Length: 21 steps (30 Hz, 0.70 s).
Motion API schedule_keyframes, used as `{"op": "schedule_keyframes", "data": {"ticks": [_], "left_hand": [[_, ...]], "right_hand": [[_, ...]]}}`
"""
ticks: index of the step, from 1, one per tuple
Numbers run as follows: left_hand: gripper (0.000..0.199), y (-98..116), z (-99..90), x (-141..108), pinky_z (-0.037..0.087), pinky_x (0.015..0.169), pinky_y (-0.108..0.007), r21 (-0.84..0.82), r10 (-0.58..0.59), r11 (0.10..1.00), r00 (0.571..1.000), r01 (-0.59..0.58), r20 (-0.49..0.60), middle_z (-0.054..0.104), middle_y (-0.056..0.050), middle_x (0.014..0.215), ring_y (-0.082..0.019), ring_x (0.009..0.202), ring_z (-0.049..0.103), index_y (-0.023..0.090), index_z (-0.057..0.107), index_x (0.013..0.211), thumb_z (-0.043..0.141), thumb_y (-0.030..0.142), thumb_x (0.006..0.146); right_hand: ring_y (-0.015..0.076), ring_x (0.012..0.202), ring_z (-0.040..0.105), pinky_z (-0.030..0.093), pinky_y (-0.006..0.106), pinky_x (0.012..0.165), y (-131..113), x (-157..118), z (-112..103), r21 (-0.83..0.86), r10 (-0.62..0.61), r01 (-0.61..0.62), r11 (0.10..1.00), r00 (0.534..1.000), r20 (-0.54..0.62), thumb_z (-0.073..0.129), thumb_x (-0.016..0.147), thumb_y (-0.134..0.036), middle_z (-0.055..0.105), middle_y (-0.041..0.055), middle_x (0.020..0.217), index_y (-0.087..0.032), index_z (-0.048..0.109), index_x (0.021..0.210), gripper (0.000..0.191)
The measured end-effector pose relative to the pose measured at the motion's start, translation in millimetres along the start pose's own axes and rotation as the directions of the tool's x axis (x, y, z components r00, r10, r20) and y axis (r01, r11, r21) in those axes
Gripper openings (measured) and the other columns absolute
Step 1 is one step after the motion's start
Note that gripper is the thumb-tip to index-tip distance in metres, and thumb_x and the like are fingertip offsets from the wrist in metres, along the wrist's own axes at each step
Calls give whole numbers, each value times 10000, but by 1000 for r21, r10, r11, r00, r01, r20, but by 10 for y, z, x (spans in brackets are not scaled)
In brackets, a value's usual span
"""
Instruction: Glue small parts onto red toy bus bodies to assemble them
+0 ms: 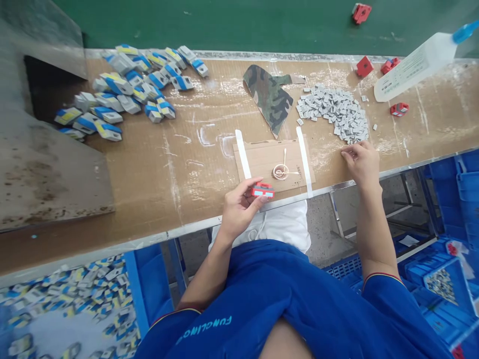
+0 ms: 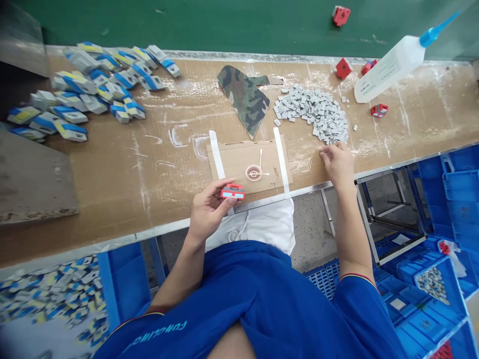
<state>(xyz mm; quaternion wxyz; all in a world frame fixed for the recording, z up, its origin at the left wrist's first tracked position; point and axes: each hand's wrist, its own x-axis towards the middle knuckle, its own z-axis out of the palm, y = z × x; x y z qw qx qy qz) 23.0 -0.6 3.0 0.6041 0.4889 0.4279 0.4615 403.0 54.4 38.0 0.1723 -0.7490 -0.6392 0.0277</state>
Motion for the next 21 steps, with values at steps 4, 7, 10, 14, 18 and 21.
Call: {"op": "schedule_keyframes", "data": {"ticks": [4,7,10,14,18,21], "left_hand": [[439,-8,-17,4,654,815,-264,25,68,997,997,-69,35,802,-97,1098,-173,887,790,173,735,1264,828,364,880],[444,-7,-26,-5,643,827,-260,49,80,995,995,-83,54,796,-110,1127,-174,916,778,175,739,1279,822,360,884],[441,0,-27,-10,642,816,-256,60,83,994,994,-87,67,793,-111,1140,-170,921,766,183,749,1273,824,366,879],[451,0,-24,-7,640,819,-256,48,85,995,994,-88,66,793,-113,1166,-169,932,763,185,743,1284,824,367,879],[461,-9,-21,-5,637,833,-264,56,87,994,994,-91,66,795,-114,1138,-174,939,763,178,734,1296,818,375,888],[466,-18,-21,-4,640,840,-274,64,101,992,993,-105,64,796,-113,1129,-181,941,767,174,733,1295,820,379,886]], "right_hand": [[234,801,668,566,443,849,58,60,7,57,-32,30,998,998,45,673,818,-224,732,89,941,-216,713,904,95],[220,781,675,589,416,791,61,45,11,200,-18,5,980,998,65,690,787,-235,749,76,914,-215,723,967,184],[212,759,685,596,394,741,17,-1,-26,274,-23,-5,962,995,99,689,766,-235,766,59,868,-217,741,996,236],[213,750,716,613,393,755,-84,-39,-115,245,-55,25,969,992,115,694,745,-188,788,52,851,-217,747,1043,305],[235,785,757,629,429,827,-259,-53,-121,259,-90,37,965,977,192,735,771,-198,806,55,851,-221,758,948,180],[232,796,771,632,417,827,-419,-79,-55,374,-103,15,927,971,215,784,791,-259,821,47,869,-220,784,984,197]]}}
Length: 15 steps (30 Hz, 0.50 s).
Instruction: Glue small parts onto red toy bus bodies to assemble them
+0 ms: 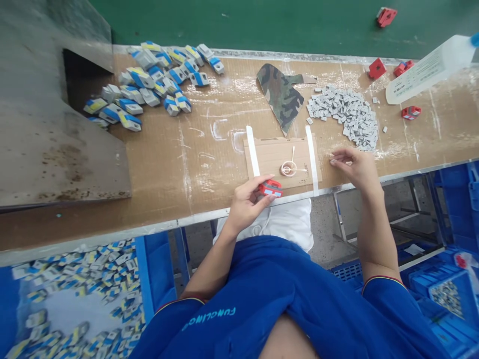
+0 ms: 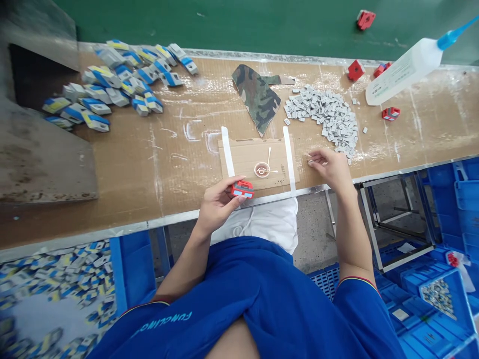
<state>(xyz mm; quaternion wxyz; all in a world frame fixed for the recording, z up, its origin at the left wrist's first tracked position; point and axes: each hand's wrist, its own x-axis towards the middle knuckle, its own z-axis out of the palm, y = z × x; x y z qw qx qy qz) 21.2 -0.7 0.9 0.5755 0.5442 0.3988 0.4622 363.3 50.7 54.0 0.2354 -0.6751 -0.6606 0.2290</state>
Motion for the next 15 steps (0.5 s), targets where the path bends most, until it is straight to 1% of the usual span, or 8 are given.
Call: {"op": "schedule_keyframes", "data": {"ticks": [2,5,9,12,14,15], "left_hand": [[466,-6,-1,0,640,842,-274,-4,12,1000,1000,-12,4,793,-117,1145,-183,950,771,173,733,1297,821,374,886],[465,-11,-4,-3,642,844,-271,-11,18,1000,1000,-18,12,790,-117,1154,-182,958,771,175,731,1302,821,365,888],[466,-7,0,-7,649,838,-272,-5,2,1000,1000,-2,8,791,-118,1139,-182,945,772,172,731,1300,819,373,889],[466,-5,6,-4,651,842,-277,-4,9,1000,1000,-9,8,795,-117,1138,-184,944,774,175,736,1296,820,379,885],[464,-6,5,-1,650,852,-285,0,21,1000,1000,-21,8,794,-121,1166,-188,960,773,180,741,1291,822,383,882],[461,-7,1,0,648,859,-288,2,31,1000,999,-31,7,794,-123,1176,-190,967,772,182,745,1288,822,386,882]], "right_hand": [[223,790,768,627,399,809,-67,-8,93,62,-27,27,998,1000,-12,792,807,-289,825,42,870,-221,800,946,154],[224,823,759,607,389,791,-134,-40,226,96,-98,101,990,994,-39,772,850,-296,822,42,881,-233,813,869,77],[216,831,725,577,382,766,-163,-84,387,71,-164,171,983,982,-98,723,899,-263,784,35,873,-261,835,903,112],[206,845,712,579,379,788,-148,-100,482,45,-169,178,983,972,-165,674,931,-258,755,31,886,-278,841,950,170],[199,852,712,590,376,803,-153,-129,528,84,-138,159,984,968,-209,668,927,-264,753,28,902,-272,830,1007,181],[194,839,713,597,370,795,-173,-162,548,128,-105,138,982,965,-240,681,916,-272,754,25,898,-265,818,1051,193]]}}
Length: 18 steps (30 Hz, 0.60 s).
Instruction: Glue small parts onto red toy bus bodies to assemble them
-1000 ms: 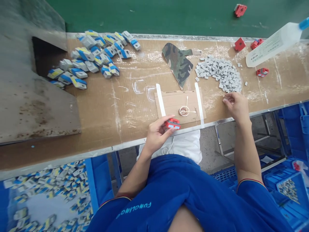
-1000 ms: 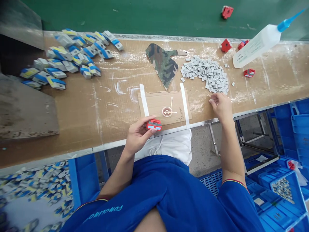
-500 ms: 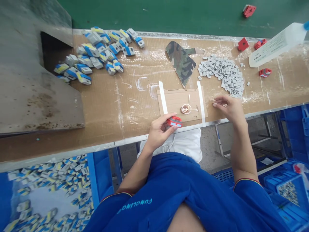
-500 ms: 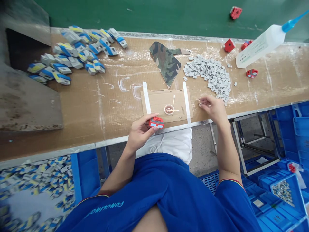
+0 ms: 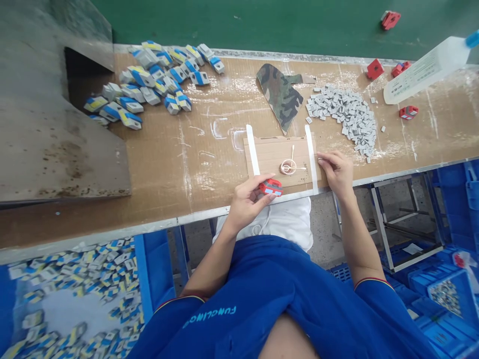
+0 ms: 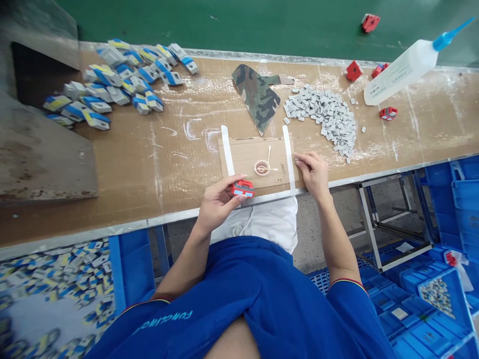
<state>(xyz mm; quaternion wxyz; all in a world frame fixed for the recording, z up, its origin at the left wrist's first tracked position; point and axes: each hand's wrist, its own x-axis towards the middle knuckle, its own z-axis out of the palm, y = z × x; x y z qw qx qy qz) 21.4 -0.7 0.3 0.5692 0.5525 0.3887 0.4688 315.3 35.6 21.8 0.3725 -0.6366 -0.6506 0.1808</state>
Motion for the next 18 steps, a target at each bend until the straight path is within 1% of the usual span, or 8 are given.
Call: {"op": "schedule_keyframes", "data": {"ticks": [2,4,6,9,11,13,16,18], "left_hand": [[457,-1,-14,-1,641,876,-296,4,23,1000,1000,-23,10,800,-123,1169,-193,969,769,186,750,1290,820,385,885],[456,1,-36,-6,628,871,-300,22,45,999,998,-46,35,809,-119,1123,-194,949,763,191,750,1304,813,383,895],[464,7,-60,-11,612,851,-300,53,61,996,996,-65,69,810,-112,1093,-195,934,754,202,744,1326,804,385,904],[478,19,-89,-15,593,843,-302,96,78,991,991,-89,112,800,-104,1086,-194,931,741,220,728,1362,786,393,920],[493,19,-98,-19,593,863,-315,111,76,990,989,-91,129,793,-101,1097,-203,951,739,228,717,1378,781,404,922],[531,12,-98,-27,601,886,-331,98,56,993,989,-70,139,786,-105,1127,-218,990,743,228,702,1395,795,417,908],[610,-3,-82,-41,619,898,-337,7,3,1000,989,-4,149,782,-109,1150,-223,1007,757,219,656,1437,820,418,884],[592,-6,-68,-45,629,889,-328,-46,-25,998,988,32,151,782,-107,1143,-216,994,765,208,665,1404,831,413,874]], "right_hand": [[179,790,712,608,346,752,-104,-116,29,99,83,-75,992,993,-79,728,887,-296,757,15,874,-251,792,1106,232],[170,763,716,608,322,706,-289,-295,66,196,149,-125,973,983,-109,777,870,-311,770,14,865,-250,789,1053,193],[171,776,729,605,312,694,-518,-499,122,269,131,-116,956,991,-38,801,876,-298,789,18,876,-261,796,940,74],[184,840,747,616,317,706,-826,-724,238,353,66,-90,931,995,79,777,918,-294,798,22,913,-287,804,951,44],[196,865,752,625,331,712,-953,-772,314,367,59,-96,925,992,109,752,942,-300,800,30,937,-293,804,981,66],[201,875,747,626,344,724,-1019,-756,366,367,58,-88,926,994,90,738,951,-292,796,30,939,-295,802,981,71],[200,863,731,621,352,733,-1060,-700,394,354,38,-62,933,996,75,742,946,-278,787,21,922,-302,802,978,72],[196,840,725,618,350,720,-1076,-679,399,332,23,-53,942,995,93,743,946,-278,786,17,915,-305,803,983,76]]}}
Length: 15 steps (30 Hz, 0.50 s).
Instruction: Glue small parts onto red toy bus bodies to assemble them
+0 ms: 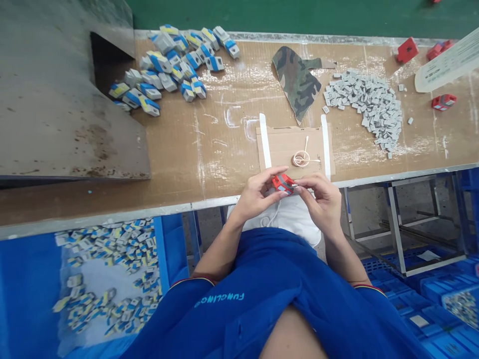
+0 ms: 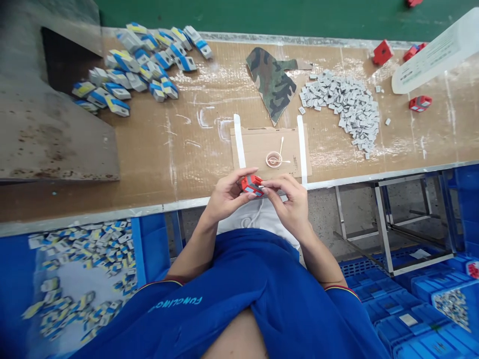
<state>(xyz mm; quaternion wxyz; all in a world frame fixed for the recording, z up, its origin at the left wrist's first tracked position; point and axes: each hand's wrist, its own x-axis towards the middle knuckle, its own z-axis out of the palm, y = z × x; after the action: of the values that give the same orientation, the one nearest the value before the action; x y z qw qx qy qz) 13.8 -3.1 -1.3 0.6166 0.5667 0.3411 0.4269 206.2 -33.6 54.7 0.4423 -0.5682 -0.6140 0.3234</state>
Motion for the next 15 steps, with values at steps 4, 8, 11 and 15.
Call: {"op": "schedule_keyframes", "data": {"ticks": [4,8,11,15], "left_hand": [[499,7,13,5,631,889,-312,-26,-23,999,999,22,-24,781,-105,1130,-208,992,767,194,709,1297,838,409,866],[498,9,9,5,629,954,-348,-10,-15,1000,1000,15,-21,792,-123,1187,-233,1056,779,196,718,1305,839,395,865],[521,5,8,1,629,964,-365,4,-15,1000,1000,15,-25,798,-131,1203,-245,1063,783,192,720,1319,844,403,859],[530,2,2,-7,610,961,-346,45,-25,999,999,26,-29,805,-125,1188,-242,1068,775,194,723,1337,837,408,865]], "right_hand": [[192,818,728,614,345,704,-1,8,25,-27,-4,5,1000,1000,30,740,950,-273,800,17,922,-298,795,969,63],[186,813,736,609,336,710,31,9,38,-7,-11,11,1000,1000,29,753,941,-249,805,7,908,-287,779,950,48],[190,820,739,613,344,720,49,6,37,-18,-19,19,1000,1000,10,749,943,-250,805,5,908,-292,774,945,49],[199,838,739,607,354,719,47,3,31,-56,-29,29,998,1000,1,744,950,-258,796,9,900,-295,769,943,45]]}}
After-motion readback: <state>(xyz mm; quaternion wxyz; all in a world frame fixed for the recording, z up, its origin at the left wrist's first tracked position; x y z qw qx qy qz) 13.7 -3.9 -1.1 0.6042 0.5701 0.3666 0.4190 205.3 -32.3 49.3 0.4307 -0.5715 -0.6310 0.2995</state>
